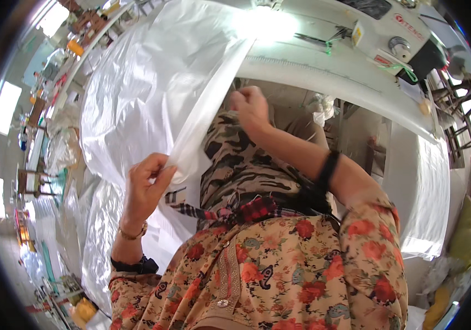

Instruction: Sewing large white plastic sheets together using an industrial sewing machine.

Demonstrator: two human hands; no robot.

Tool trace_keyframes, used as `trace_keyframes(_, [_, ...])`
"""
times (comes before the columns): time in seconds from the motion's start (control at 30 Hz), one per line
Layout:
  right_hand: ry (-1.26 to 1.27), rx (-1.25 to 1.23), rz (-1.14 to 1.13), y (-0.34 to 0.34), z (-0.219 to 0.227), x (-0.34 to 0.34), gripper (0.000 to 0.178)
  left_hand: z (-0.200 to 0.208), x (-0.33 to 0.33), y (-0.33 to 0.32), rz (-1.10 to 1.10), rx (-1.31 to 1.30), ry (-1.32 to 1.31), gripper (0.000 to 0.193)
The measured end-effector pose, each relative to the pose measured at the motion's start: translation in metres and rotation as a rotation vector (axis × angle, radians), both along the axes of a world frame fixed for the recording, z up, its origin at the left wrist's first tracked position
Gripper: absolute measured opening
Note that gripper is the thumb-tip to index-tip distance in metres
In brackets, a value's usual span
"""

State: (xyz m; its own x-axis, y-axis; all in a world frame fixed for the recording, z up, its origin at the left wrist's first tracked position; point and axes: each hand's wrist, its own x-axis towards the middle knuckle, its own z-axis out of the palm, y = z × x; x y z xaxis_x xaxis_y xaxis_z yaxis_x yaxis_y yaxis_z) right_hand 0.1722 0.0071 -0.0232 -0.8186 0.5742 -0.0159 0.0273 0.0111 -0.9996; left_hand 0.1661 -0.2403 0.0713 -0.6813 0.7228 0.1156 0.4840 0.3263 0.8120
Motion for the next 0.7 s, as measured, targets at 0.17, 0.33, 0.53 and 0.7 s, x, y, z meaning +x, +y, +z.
trace_keyframes(0.17, [-0.395,0.469,0.304,-0.021,-0.022,-0.063,0.026,0.037,0.004,0.014,-0.214,-0.110,0.143,0.009])
trace_keyframes(0.33, [-0.437,0.665,0.653,-0.035,-0.033,-0.043,0.030,0.007,0.010,0.018,-0.399,-0.189,0.400,0.006])
trace_keyframes(0.53, [-0.421,0.340,0.907,0.057,0.029,-0.004,0.034,-0.038,0.017,0.014,-0.375,-0.127,0.350,0.004])
trace_keyframes(0.7, [-0.349,0.670,0.187,0.143,0.064,-0.043,0.029,-0.018,0.018,0.024,-0.372,0.086,0.094,0.002])
